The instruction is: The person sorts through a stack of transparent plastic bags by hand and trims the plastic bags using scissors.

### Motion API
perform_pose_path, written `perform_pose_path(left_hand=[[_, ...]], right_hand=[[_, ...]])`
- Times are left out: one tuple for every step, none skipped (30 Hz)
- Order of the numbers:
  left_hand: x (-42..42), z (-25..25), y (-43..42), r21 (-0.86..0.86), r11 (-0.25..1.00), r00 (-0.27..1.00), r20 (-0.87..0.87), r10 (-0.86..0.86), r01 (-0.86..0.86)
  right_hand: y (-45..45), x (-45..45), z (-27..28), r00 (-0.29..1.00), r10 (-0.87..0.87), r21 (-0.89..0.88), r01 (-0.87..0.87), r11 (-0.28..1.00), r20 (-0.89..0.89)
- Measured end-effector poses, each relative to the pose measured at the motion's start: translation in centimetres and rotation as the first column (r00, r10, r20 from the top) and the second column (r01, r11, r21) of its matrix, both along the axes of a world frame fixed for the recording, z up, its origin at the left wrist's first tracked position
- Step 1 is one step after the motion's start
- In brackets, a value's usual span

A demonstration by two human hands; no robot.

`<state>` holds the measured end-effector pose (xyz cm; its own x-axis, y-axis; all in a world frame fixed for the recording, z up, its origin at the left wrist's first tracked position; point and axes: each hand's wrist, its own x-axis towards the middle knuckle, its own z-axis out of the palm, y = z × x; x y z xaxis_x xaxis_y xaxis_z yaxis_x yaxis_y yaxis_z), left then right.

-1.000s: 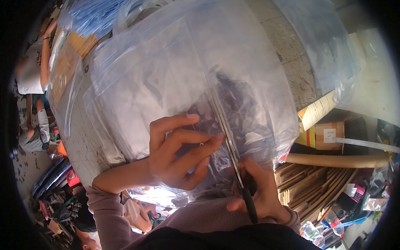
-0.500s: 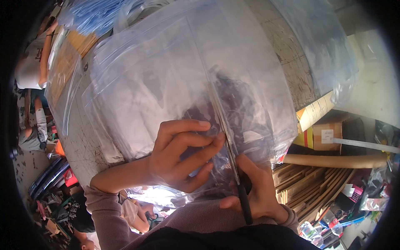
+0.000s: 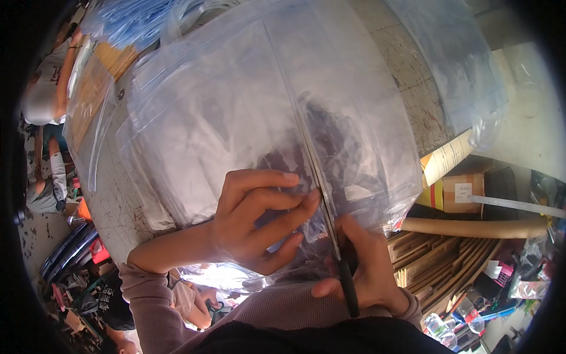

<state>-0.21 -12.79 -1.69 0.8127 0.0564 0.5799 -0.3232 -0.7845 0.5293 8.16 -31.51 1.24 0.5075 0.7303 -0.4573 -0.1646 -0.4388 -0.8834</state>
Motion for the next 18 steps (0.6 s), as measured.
perform_pose_path(left_hand=[[0.0,0.02,0.0,-0.008,1.0,1.0,0.003,-0.001,0.001],[-0.01,0.01,0.01,-0.008,1.0,1.0,0.003,-0.001,0.001],[0.0,-0.01,0.02,-0.005,1.0,1.0,0.006,-0.001,0.001],[0.0,-0.03,0.03,-0.001,1.0,1.0,0.01,-0.001,0.001],[0.02,-0.03,0.04,-0.001,1.0,1.0,0.01,-0.001,0.001],[0.04,-0.02,0.05,0.003,1.0,1.0,0.01,0.0,0.0],[0.04,0.0,0.05,0.008,1.0,1.0,0.011,0.001,-0.001],[0.02,0.02,0.05,0.009,1.0,1.0,0.011,0.001,-0.001],[0.01,0.08,0.06,0.009,1.0,1.0,-0.001,0.006,-0.006],[-0.01,0.16,0.07,0.009,1.0,1.0,-0.014,0.011,-0.011],[-0.05,0.37,0.14,0.009,1.0,1.0,-0.014,0.012,-0.011],[-0.11,0.67,0.24,0.016,0.999,0.999,-0.036,0.037,-0.037],[-0.12,0.81,0.3,0.023,0.998,0.996,-0.058,0.063,-0.062],[-0.08,0.64,0.3,0.023,0.998,0.996,-0.057,0.062,-0.061],[-0.04,0.32,0.28,-0.005,0.996,0.995,-0.043,0.091,-0.091],[-0.02,0.14,0.27,-0.032,0.992,0.992,-0.03,0.12,-0.121],[-0.02,0.16,0.28,-0.032,0.992,0.992,-0.031,0.12,-0.121],[-0.05,0.19,0.31,-0.022,0.993,0.993,-0.029,0.115,-0.115]], right_hand=[[0.04,-0.03,-0.05,1.0,0.001,0.0,-0.001,1.0,0.0],[0.08,-0.09,-0.14,1.0,-0.008,0.009,0.008,1.0,0.014],[0.1,-0.14,-0.24,0.999,-0.017,0.017,0.017,1.0,0.029],[0.06,-0.19,-0.33,0.999,-0.018,0.017,0.017,1.0,0.029],[-0.01,-0.26,-0.41,0.999,-0.017,0.017,0.017,1.0,0.043],[-0.08,-0.32,-0.49,0.998,-0.017,0.016,0.016,1.0,0.056],[-0.14,-0.35,-0.57,0.998,-0.017,0.016,0.016,1.0,0.056],[-0.19,-0.36,-0.66,0.998,-0.02,0.014,0.019,1.0,0.057],[-0.22,-0.36,-0.73,0.998,-0.023,0.013,0.023,1.0,0.058],[-0.27,-0.33,-0.79,0.998,-0.023,0.014,0.022,1.0,0.058],[-0.32,-0.3,-0.84,0.999,-0.024,0.016,0.023,1.0,0.039],[-0.36,-0.28,-0.85,0.999,-0.025,0.017,0.025,1.0,0.02],[-0.36,-0.28,-0.82,0.999,-0.026,0.017,0.026,1.0,0.02],[-0.37,-0.28,-0.76,0.999,-0.036,0.018,0.036,0.999,0.013],[-0.38,-0.27,-0.71,0.999,-0.045,0.019,0.045,0.999,0.005],[-0.39,-0.27,-0.68,0.999,-0.046,0.019,0.046,0.999,0.005],[-0.41,-0.27,-0.65,0.999,-0.045,0.02,0.045,0.999,0.004],[-0.43,-0.28,-0.62,0.999,-0.045,0.021,0.045,0.999,0.004]])
